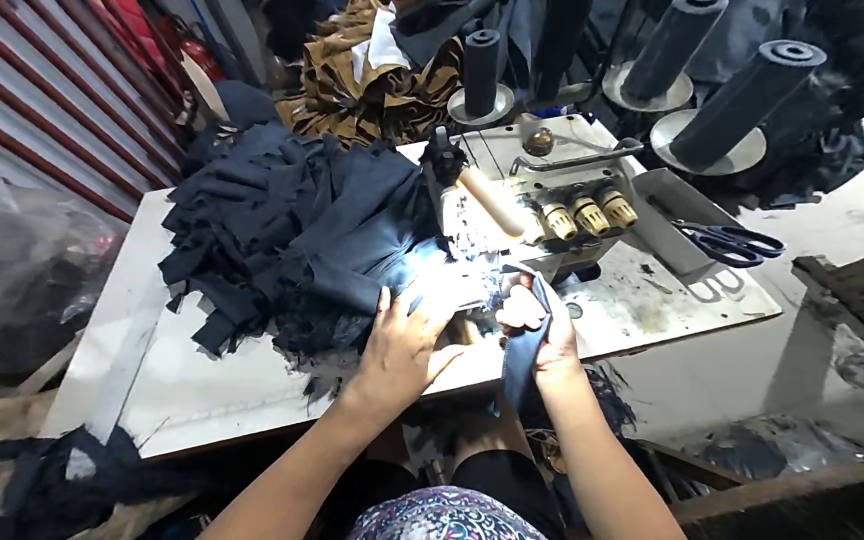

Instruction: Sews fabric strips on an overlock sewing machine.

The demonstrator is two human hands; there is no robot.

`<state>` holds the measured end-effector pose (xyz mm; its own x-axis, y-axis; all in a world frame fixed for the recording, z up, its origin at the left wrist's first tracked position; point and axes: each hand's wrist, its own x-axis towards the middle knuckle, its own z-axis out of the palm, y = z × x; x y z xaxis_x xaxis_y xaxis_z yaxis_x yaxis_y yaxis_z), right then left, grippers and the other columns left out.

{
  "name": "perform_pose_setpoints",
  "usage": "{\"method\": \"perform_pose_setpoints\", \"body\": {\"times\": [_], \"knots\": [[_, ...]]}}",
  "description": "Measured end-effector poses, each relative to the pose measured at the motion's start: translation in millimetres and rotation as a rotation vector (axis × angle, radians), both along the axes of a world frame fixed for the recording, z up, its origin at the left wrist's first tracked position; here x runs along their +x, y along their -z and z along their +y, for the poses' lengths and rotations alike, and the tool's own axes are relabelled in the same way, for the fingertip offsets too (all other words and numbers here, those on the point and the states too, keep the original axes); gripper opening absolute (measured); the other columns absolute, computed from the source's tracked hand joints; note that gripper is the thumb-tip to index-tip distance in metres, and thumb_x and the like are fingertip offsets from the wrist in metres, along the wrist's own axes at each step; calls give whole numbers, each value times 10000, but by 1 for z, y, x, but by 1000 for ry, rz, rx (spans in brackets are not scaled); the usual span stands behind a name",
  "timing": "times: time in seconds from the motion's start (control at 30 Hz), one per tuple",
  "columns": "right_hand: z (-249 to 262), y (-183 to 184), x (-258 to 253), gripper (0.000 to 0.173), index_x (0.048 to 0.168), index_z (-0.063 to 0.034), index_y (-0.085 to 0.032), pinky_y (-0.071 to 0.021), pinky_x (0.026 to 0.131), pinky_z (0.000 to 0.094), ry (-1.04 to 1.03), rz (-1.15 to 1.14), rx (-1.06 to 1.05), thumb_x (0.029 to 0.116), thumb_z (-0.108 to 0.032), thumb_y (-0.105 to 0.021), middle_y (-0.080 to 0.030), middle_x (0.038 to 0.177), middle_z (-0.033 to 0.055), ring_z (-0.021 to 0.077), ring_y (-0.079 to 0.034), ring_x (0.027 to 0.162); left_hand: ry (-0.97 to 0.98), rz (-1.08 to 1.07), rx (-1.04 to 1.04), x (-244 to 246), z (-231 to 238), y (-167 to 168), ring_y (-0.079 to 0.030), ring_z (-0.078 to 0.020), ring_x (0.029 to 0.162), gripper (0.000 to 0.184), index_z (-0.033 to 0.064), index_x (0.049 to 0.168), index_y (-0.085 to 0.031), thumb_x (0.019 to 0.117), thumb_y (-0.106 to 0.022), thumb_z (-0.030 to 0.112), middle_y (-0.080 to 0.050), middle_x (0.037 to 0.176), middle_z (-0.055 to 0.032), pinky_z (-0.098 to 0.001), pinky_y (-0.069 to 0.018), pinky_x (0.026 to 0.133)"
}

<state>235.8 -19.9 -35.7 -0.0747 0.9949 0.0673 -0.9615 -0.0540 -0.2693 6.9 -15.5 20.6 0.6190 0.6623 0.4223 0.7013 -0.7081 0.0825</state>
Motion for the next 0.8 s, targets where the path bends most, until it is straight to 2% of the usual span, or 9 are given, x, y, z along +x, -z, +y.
{"method": "perform_pose_setpoints", "body": {"times": [0.23,0.37,0.43,0.5,0.53,0.57,0.63,0.73,0.8], "knots": [[1,-13,-8,473,1027,-75,-670,-520,515,210,102,-127,-109,1112,-371,-311,-535,592,-17,66,-537,478,-2,18,-125,2,28,-12,-463,-355,1439,574,159,1344,-681,993,-491,571,-615,1448,-62,-678,-331,1137],[-7,-7,-10,452,893,-110,-613,-517,524,211,50,-297,-55,1118,-347,-301,-493,557,-49,55,-528,477,159,72,-169,-8,60,-25,-400,-294,1493,521,170,1446,-597,1076,-383,468,-539,1533,-45,-655,-260,1194],[-20,-14,-18,410,842,-145,-575,-441,530,198,30,-541,13,1100,-294,-294,-461,568,-76,32,-460,496,113,36,-266,-11,57,-32,-315,-296,1536,579,177,1486,-562,1081,-310,505,-459,1601,-27,-638,-206,1227],[-34,-25,-24,276,858,-149,-615,-465,539,198,8,-728,117,1033,-268,-438,-539,608,-73,25,-511,525,45,-163,-298,-5,30,-41,-374,-325,1502,691,132,1333,-686,1034,-315,632,-525,1539,-90,-627,-248,1218],[-41,-31,-28,232,879,-168,-644,-470,544,181,-43,-763,190,1017,-315,-528,-582,649,-87,4,-538,551,36,-269,-286,0,13,-45,-484,-344,1412,728,80,1135,-755,991,-377,686,-607,1416,-153,-617,-336,1170],[-47,-36,-31,218,911,-184,-672,-486,568,167,-105,-779,281,1026,-329,-558,-626,708,-104,-19,-567,598,54,-348,-288,5,-3,-49,-578,-297,1262,664,95,981,-776,956,-472,685,-659,1273,-130,-552,-444,1067],[-54,-43,-32,201,1031,-202,-734,-535,669,171,-235,-732,494,1047,-302,-560,-702,864,-123,-40,-629,737,131,-466,-332,8,-23,-56,-642,-156,1059,344,140,796,-747,908,-695,462,-691,1131,-24,-395,-551,900],[-51,-50,-17,262,1114,-192,-737,-550,657,183,-271,-578,731,1042,-373,-561,-730,892,-87,-15,-661,745,130,-502,-279,-11,-19,-74,-639,-162,1158,226,101,812,-722,924,-722,297,-690,1154,-38,-367,-552,971],[-44,-47,1,297,1076,-210,-766,-585,682,206,-200,-508,724,1020,-431,-575,-747,843,-81,9,-693,729,-23,-374,-67,-38,5,-86,-626,-316,1190,269,-2,926,-725,973,-685,260,-678,1201,-173,-488,-511,1014]]}}
